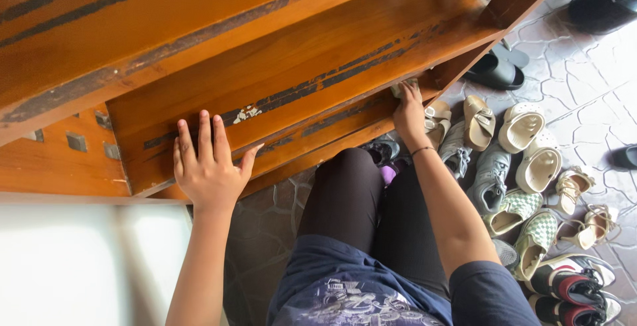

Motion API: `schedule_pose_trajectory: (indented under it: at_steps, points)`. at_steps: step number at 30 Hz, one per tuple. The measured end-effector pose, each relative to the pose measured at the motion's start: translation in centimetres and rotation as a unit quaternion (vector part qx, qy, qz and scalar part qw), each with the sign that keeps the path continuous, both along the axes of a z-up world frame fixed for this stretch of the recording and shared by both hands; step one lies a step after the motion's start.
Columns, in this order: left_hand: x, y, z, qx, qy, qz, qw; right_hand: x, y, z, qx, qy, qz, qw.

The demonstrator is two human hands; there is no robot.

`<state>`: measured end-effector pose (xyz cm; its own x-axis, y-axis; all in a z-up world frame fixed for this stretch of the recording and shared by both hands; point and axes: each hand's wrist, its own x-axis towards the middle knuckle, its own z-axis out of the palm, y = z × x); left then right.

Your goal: The person wipes the top and shelves of a wooden shoe rack using a patterned cloth. They fold the cloth, then systematically wipe the top surface, side edges, and each shelf level from top to bottom.

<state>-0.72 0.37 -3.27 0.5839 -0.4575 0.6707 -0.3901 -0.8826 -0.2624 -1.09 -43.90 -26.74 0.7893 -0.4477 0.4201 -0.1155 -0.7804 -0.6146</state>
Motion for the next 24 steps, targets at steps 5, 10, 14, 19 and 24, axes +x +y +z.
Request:
schedule_pose_trajectory:
  at_steps: [5, 10, 14, 19, 24]
  points:
    - [-0.3, 0.0, 0.5, -0.021, 0.016, -0.006, 1.000, 3.8, 10.2, -1.9, -0.079, 0.069, 0.086, 0.991]
    - [-1.5, -0.5, -1.6, -0.125, 0.051, -0.096, 0.986, 0.4, 28.9, 0.5, -0.118, 0.059, 0.341, 0.931]
    - [-3.2, -0.7, -8.6, -0.097, 0.072, -0.191, 0.974, -1.1, 28.8, 3.9, -0.006, -0.042, 0.443, 0.895]
    - [-2.1, 4.1, -14.8, -0.131, 0.280, -0.062, 0.949, -1.0, 17.4, 5.8, 0.109, 0.030, 0.307, 0.945]
    - [-0.1, 7.3, -15.8, -0.107, 0.353, 0.062, 0.927, -2.5, 6.8, 5.0, -0.046, 0.017, 0.098, 0.994]
